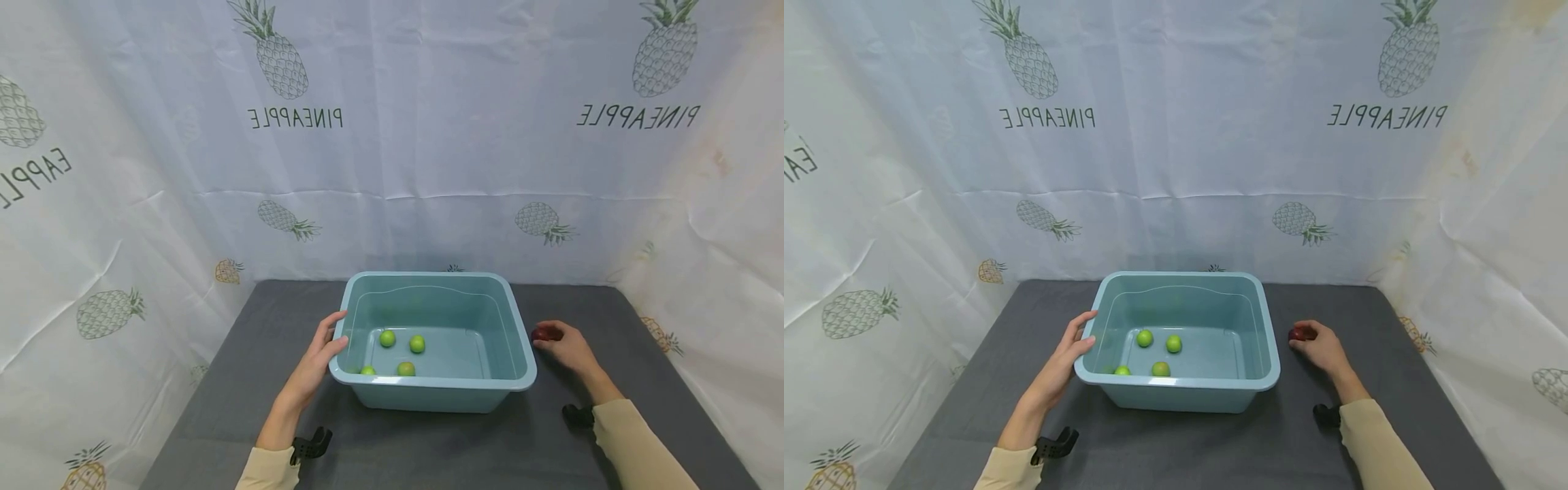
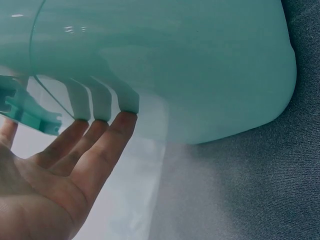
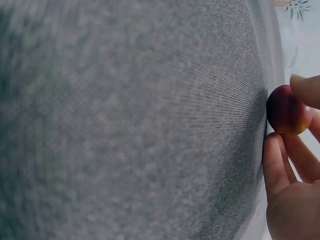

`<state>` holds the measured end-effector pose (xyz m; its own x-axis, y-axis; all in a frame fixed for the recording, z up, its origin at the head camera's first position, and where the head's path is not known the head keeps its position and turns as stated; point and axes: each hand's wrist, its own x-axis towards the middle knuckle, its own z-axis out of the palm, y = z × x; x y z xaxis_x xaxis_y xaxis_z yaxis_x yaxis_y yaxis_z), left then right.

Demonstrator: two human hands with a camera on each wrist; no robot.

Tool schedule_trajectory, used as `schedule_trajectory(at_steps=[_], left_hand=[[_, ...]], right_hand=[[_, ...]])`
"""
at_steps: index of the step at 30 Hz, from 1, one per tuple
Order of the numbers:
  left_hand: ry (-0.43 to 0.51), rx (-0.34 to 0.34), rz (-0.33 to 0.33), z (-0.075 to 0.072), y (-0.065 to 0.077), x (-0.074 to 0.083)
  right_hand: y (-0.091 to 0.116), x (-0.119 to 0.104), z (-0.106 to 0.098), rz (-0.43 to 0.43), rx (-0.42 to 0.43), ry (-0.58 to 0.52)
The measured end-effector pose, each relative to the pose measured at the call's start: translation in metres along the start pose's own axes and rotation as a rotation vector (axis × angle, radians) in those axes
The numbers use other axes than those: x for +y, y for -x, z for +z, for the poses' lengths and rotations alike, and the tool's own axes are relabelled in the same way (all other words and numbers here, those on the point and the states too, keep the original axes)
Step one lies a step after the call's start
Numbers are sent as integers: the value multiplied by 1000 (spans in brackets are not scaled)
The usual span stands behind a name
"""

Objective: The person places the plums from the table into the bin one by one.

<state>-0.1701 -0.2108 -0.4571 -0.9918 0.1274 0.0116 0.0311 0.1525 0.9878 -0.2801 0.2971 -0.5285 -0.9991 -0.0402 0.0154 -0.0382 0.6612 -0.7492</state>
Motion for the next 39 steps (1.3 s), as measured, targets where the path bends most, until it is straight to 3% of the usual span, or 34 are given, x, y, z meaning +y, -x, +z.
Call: schedule_trajectory(at_steps=[15, 28, 39], left_hand=[[11, -8, -11, 3, -2, 3], [15, -9, -24, 3, -4, 4], [9, -10, -14, 0, -1, 2]], right_hand=[[1, 0, -4, 7, 31, -29], [7, -12, -9, -17, 44, -100], [14, -27, -1, -33, 28, -142]])
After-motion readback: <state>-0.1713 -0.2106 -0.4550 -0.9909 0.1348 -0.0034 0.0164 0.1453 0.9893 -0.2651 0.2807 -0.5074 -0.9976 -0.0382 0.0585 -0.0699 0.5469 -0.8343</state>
